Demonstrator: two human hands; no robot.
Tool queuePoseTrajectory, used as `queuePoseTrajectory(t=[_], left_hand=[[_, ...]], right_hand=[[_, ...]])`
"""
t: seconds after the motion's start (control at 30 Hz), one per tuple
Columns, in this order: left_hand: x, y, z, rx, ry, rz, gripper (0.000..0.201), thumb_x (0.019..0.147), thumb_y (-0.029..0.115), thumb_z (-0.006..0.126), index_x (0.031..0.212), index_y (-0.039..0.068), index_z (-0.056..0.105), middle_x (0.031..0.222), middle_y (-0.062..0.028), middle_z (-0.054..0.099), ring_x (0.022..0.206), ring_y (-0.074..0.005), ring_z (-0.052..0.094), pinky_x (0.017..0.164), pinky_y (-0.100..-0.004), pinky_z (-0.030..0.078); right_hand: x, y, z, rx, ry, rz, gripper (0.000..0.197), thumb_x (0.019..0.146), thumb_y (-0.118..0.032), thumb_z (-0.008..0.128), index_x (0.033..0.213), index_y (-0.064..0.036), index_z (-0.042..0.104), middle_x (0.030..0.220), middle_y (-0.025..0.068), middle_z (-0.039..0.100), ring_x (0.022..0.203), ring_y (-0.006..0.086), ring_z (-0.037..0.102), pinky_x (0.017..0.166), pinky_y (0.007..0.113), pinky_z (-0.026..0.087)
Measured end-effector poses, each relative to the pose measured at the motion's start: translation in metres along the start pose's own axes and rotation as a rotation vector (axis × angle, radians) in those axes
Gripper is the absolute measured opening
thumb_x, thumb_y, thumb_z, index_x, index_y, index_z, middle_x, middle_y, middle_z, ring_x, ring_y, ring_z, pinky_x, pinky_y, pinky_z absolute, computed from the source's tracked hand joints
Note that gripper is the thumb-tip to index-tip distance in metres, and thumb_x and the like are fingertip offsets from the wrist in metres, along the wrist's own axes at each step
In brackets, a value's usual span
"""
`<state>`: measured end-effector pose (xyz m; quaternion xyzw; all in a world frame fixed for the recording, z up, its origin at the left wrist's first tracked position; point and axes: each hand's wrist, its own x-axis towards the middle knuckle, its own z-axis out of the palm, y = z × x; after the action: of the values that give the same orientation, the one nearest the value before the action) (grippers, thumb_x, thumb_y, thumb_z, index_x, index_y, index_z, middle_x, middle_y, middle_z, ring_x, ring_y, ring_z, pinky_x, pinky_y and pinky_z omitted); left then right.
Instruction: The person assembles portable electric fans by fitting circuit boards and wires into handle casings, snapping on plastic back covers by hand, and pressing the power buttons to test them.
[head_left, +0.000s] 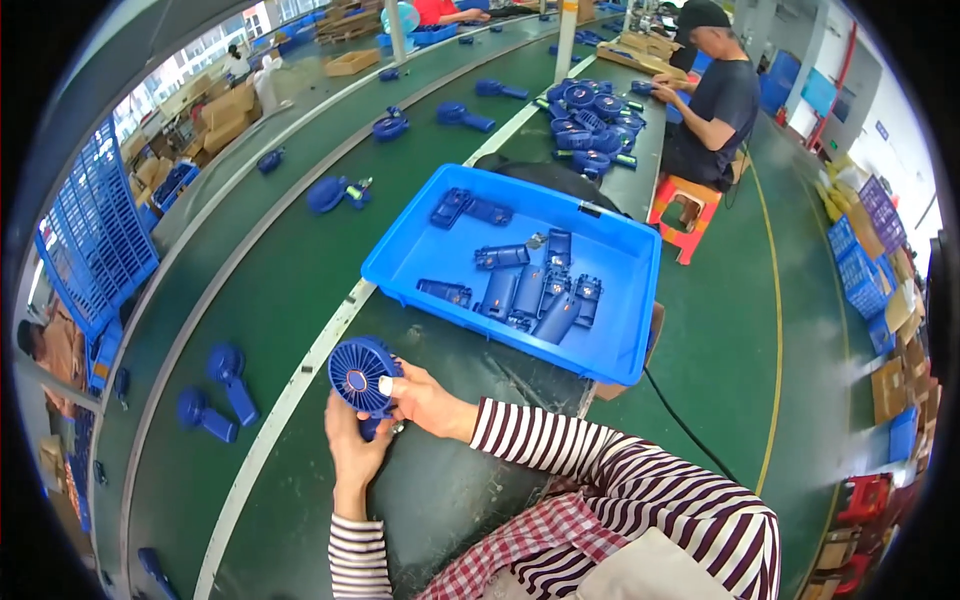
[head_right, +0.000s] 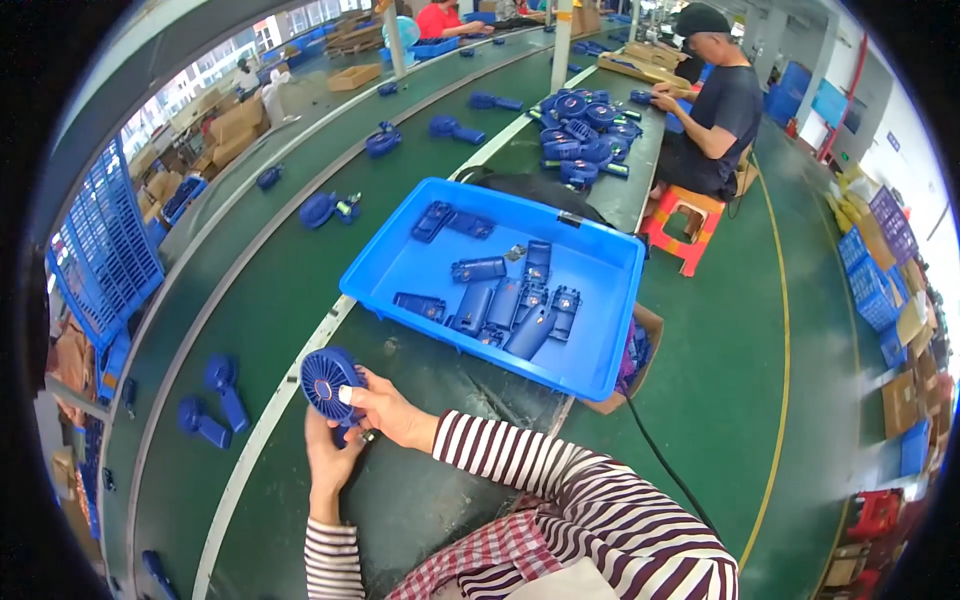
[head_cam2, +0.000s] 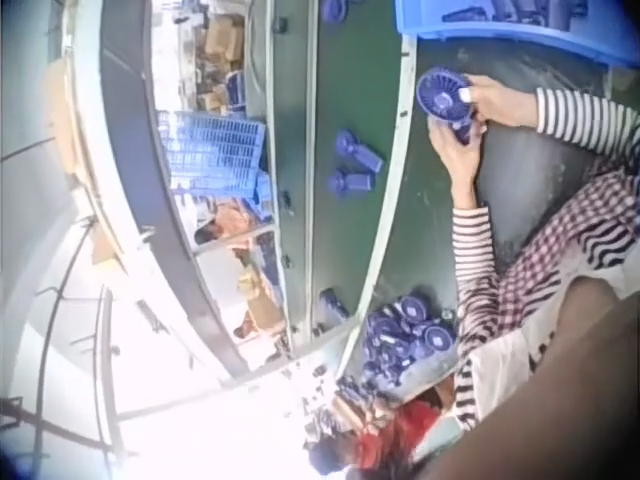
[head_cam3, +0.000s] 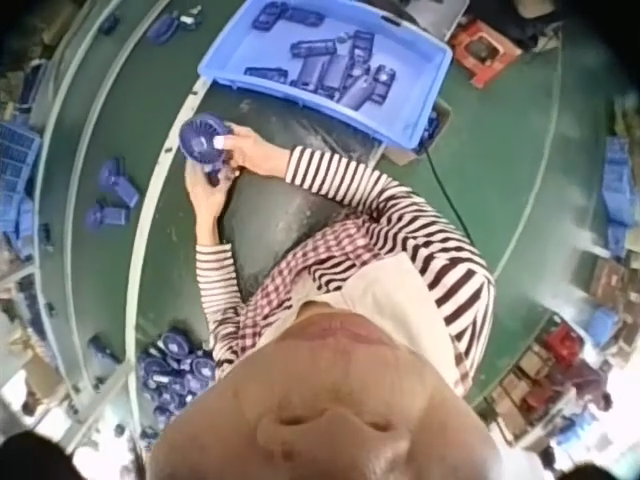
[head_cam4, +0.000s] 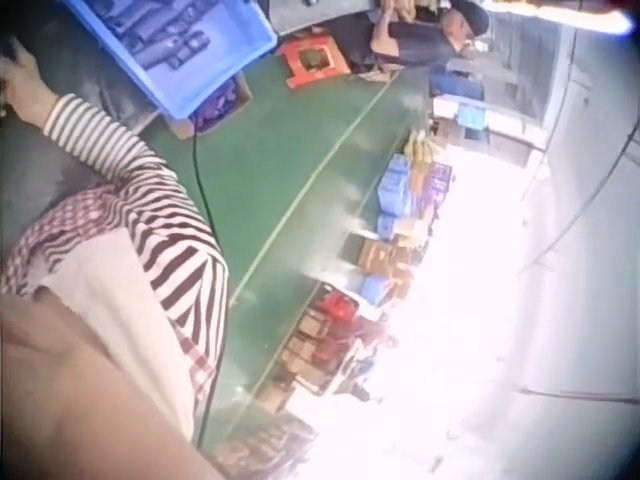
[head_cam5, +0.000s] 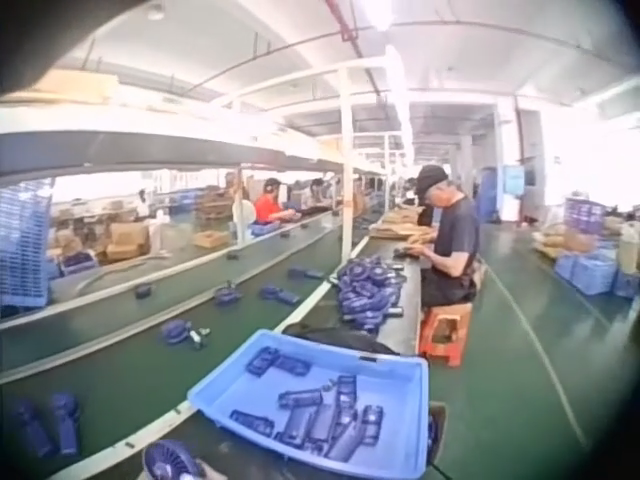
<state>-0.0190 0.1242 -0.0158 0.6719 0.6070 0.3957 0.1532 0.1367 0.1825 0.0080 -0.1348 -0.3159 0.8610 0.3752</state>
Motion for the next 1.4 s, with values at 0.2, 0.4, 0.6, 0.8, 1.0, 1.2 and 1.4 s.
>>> queuePoseTrajectory(t=[0.2, 0.4, 0.6, 0.8, 1.0, 1.2, 1.4], left_hand=[[0.005, -0.013, 0.023, 0.300, -0.121, 0.167, 0.042, 0.070, 0.023, 0.067, 0.106, 0.003, 0.058, 0.106, -0.0179, 0.057, 0.108, -0.0329, 0.048, 0.100, -0.0469, 0.031], [0.016, 0.025, 0.018, 0.295, -0.111, -0.229, 0.040, 0.067, 0.022, 0.070, 0.099, 0.002, 0.059, 0.101, -0.0173, 0.061, 0.090, -0.0309, 0.058, 0.078, -0.0382, 0.046], [-0.018, -0.002, 0.021, -0.370, 0.030, -0.560, 0.044, 0.069, 0.022, 0.071, 0.102, -0.002, 0.054, 0.082, -0.0104, 0.060, 0.062, -0.0223, 0.059, 0.055, -0.0319, 0.048], [-0.042, 0.032, 0.006, -1.263, -0.014, -0.894, 0.038, 0.078, 0.022, 0.062, 0.108, 0.001, 0.052, 0.072, -0.0028, 0.051, 0.049, -0.0088, 0.041, 0.037, -0.0232, 0.032], [-0.053, 0.032, 0.008, -1.753, -0.025, -0.887, 0.044, 0.080, 0.021, 0.062, 0.114, -0.002, 0.048, 0.080, -0.0060, 0.054, 0.058, -0.0126, 0.048, 0.045, -0.0265, 0.039], [-0.059, 0.046, 0.024, -1.147, 0.176, -0.717, 0.066, 0.079, 0.020, 0.066, 0.132, -0.004, 0.036, 0.113, -0.0127, 0.055, 0.096, -0.0181, 0.056, 0.083, -0.0319, 0.046], [-0.069, 0.046, 0.009, -1.557, 0.044, -0.779, 0.050, 0.084, 0.015, 0.056, 0.128, -0.005, 0.040, 0.115, -0.0127, 0.054, 0.104, -0.0207, 0.053, 0.091, -0.0354, 0.041]], right_hand=[[0.014, -0.016, 0.000, 0.021, 0.053, -0.002, 0.043, 0.082, -0.021, 0.063, 0.119, -0.0051, 0.047, 0.107, 0.0058, 0.058, 0.090, 0.0165, 0.059, 0.066, 0.033, 0.054], [0.026, -0.028, -0.039, -0.045, 0.202, -0.017, 0.049, 0.088, -0.038, 0.047, 0.120, -0.0007, 0.046, 0.112, 0.0170, 0.057, 0.100, 0.0345, 0.059, 0.078, 0.042, 0.051], [0.022, -0.016, -0.038, 0.019, 0.231, 0.024, 0.046, 0.090, -0.035, 0.045, 0.119, 0.0004, 0.046, 0.111, 0.0178, 0.058, 0.102, 0.0346, 0.058, 0.084, 0.043, 0.049], [0.010, -0.014, -0.025, 0.128, 0.165, 0.094, 0.052, 0.088, -0.036, 0.048, 0.122, 0.0036, 0.044, 0.115, 0.0219, 0.055, 0.106, 0.0313, 0.055, 0.091, 0.043, 0.045], [0.005, -0.012, -0.014, 0.106, 0.125, 0.162, 0.056, 0.087, -0.039, 0.049, 0.124, 0.0032, 0.044, 0.117, 0.0219, 0.054, 0.109, 0.0300, 0.053, 0.091, 0.042, 0.044], [0.002, -0.006, 0.011, 0.189, 0.096, 0.188, 0.061, 0.085, -0.041, 0.051, 0.126, 0.0034, 0.042, 0.119, 0.0225, 0.053, 0.110, 0.0297, 0.052, 0.095, 0.043, 0.040], [0.009, -0.005, 0.020, 0.119, 0.070, 0.162, 0.059, 0.084, -0.041, 0.050, 0.124, 0.0025, 0.045, 0.118, 0.0207, 0.054, 0.110, 0.0298, 0.052, 0.095, 0.043, 0.040]])
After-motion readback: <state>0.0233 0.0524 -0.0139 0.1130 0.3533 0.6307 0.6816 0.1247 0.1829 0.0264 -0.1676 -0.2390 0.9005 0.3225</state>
